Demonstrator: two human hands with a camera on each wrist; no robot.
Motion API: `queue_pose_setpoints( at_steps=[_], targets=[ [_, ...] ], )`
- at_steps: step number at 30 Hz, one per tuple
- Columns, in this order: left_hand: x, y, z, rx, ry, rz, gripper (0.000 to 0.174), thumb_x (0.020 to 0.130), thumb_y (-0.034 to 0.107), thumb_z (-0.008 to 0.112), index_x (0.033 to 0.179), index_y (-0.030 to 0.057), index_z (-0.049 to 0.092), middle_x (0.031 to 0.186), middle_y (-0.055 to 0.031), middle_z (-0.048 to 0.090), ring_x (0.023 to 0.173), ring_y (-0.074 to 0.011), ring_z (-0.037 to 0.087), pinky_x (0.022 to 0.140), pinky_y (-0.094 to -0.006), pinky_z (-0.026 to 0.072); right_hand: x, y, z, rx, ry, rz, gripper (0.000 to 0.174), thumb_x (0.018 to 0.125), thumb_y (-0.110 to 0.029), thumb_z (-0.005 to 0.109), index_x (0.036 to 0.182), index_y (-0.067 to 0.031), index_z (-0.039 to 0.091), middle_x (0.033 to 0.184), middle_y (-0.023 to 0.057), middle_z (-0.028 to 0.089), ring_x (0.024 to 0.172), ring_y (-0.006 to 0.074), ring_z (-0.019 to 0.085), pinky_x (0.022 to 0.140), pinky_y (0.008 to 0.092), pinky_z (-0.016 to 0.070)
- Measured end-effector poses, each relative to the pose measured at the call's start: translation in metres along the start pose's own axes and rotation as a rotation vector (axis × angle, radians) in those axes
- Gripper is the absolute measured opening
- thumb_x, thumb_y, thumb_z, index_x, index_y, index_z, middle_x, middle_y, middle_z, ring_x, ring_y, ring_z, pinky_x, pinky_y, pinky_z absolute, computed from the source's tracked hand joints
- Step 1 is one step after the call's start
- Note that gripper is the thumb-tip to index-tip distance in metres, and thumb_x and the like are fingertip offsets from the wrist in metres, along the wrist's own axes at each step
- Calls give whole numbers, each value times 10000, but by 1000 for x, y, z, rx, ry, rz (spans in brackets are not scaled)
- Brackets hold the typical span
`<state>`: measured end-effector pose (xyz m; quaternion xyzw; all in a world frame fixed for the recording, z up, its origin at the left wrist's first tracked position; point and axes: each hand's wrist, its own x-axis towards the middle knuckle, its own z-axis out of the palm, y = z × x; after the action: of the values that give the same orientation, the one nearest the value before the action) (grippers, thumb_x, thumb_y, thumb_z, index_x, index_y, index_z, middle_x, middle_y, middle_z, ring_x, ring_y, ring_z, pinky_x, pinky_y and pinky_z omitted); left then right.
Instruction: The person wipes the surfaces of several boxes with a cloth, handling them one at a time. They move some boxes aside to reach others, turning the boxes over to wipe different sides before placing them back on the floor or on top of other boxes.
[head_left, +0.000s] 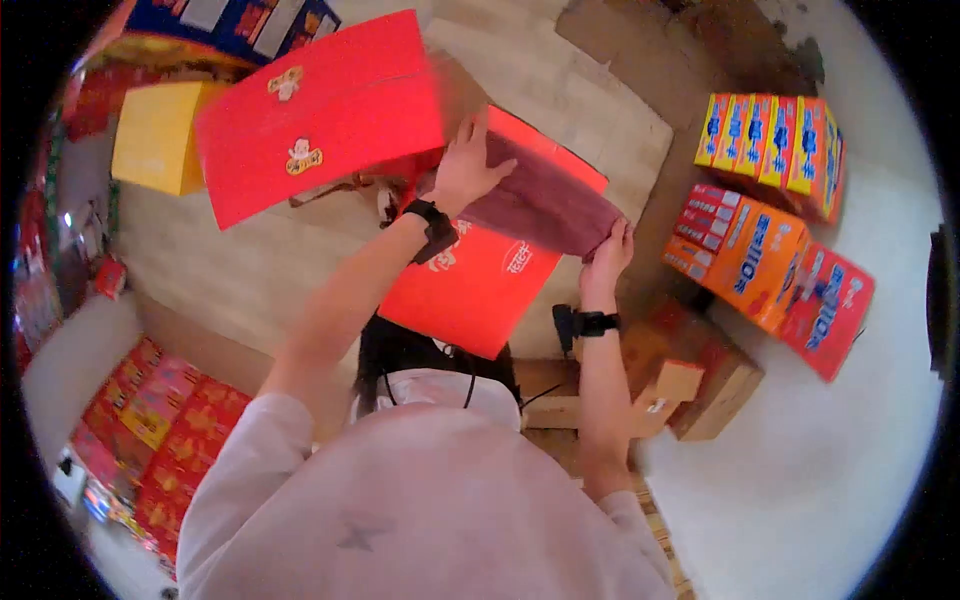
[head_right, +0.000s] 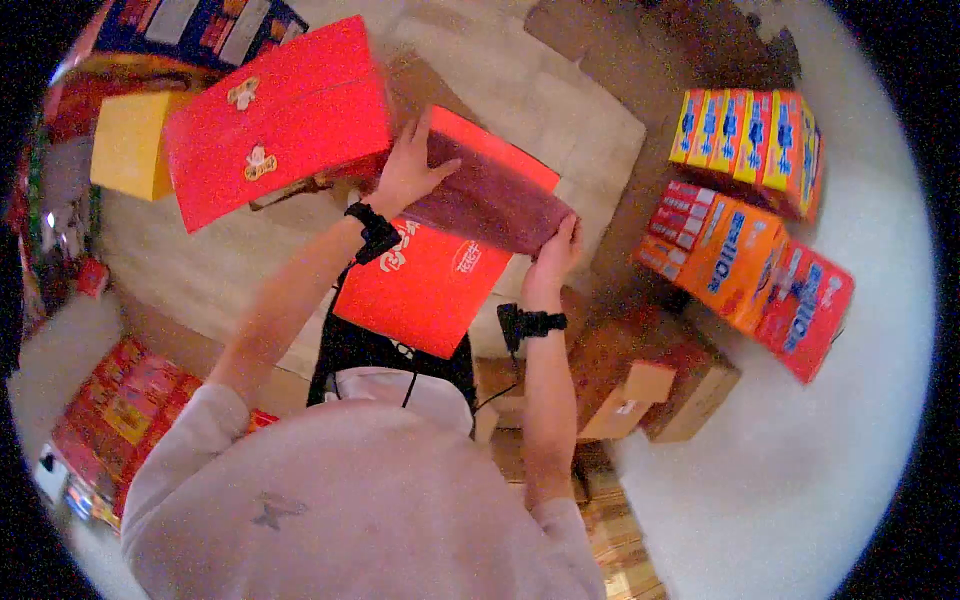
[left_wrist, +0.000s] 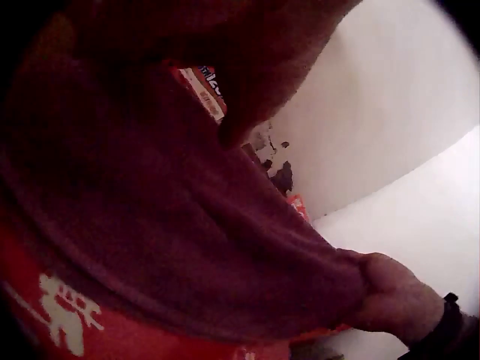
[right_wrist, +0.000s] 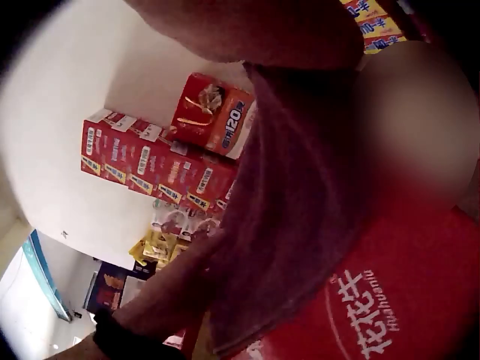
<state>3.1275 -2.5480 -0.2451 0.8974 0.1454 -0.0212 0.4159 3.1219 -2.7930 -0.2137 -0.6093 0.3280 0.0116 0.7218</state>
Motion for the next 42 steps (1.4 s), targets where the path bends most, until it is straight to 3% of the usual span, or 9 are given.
queue_pose_setpoints(
  at_steps=[9, 14, 22, 27, 30, 33, 35, 38, 42],
  targets=[
    [-21, 6, 25, 709, -112, 366, 817, 922, 507, 526, 1542, 141, 142, 1556, -290, 97, 1436, -478, 72, 1139, -611, 63, 75, 101, -41, -662, 213, -293, 330, 988, -262, 508, 1074, 39, 614, 968, 197, 674, 919, 289, 641, 828, 405, 486],
    [-17, 13, 32, 847, -185, 491, 806, 946, 495, 498, 1537, 87, 133, 1551, -293, 110, 1445, -450, 80, 1138, -609, 77, 66, 129, -31, -153, 171, 64, 322, 949, -280, 548, 1112, -17, 636, 1011, 217, 678, 953, 370, 650, 827, 440, 498],
    [4, 38, 56, 996, -254, 606, 636, 1024, 340, 357, 1526, 35, 116, 1516, -342, 147, 1428, -463, 132, 1121, -583, 191, 71, 70, -31, 158, 351, -58, 228, 930, -214, 546, 900, 3, 611, 860, 234, 661, 830, 409, 644, 747, 458, 503],
    [15, 41, 83, 1124, -128, 386, 612, 1023, 314, 372, 1515, 26, 152, 1497, -353, 181, 1374, -475, 256, 1106, -527, 285, 91, 111, -51, 378, 436, -63, 194, 909, -170, 537, 909, 16, 591, 827, 244, 650, 783, 409, 640, 692, 457, 495],
    [11, 30, 76, 1087, -90, 470, 586, 1025, 317, 365, 1476, -34, 237, 1456, -373, 267, 1279, -488, 394, 1076, -537, 303, 74, 133, -54, 258, 474, 333, 195, 883, -160, 560, 966, 16, 573, 781, 237, 639, 757, 411, 638, 688, 456, 502],
    [3, 7, 80, 1042, -197, 526, 580, 1019, 283, 365, 1469, -59, 233, 1480, -362, 244, 1327, -471, 356, 1111, -522, 263, 30, 103, -59, 116, 373, 79, 268, 862, -199, 588, 1036, 2, 553, 938, 257, 623, 900, 421, 616, 802, 491, 491],
    [15, -54, 54, 1759, -98, 976, 570, 1011, 260, 378, 1474, -43, 238, 1507, -335, 216, 1367, -430, 322, 1128, -491, 260, 4, 73, -55, -81, 253, -99, 392, 841, -240, 614, 1141, 2, 545, 1165, 270, 564, 1095, 419, 553, 927, 499, 444],
    [-40, -55, 56, 1280, -73, 916, 566, 999, 254, 391, 1479, -11, 252, 1515, -282, 250, 1367, -393, 324, 1136, -479, 251, -30, 56, -29, -381, 113, -336, 575, 877, -310, 598, 1334, 5, 447, 1381, 231, 435, 1289, 376, 420, 1066, 474, 337],
    [-96, -66, 57, 1291, -147, 890, 592, 986, 262, 417, 1477, -21, 247, 1517, -290, 235, 1386, -409, 270, 1144, -489, 222, -56, 90, -7, -437, 38, -367, 751, 852, -359, 603, 1478, -76, 300, 1487, 219, 331, 1358, 384, 341, 1129, 500, 236]
  ],
)
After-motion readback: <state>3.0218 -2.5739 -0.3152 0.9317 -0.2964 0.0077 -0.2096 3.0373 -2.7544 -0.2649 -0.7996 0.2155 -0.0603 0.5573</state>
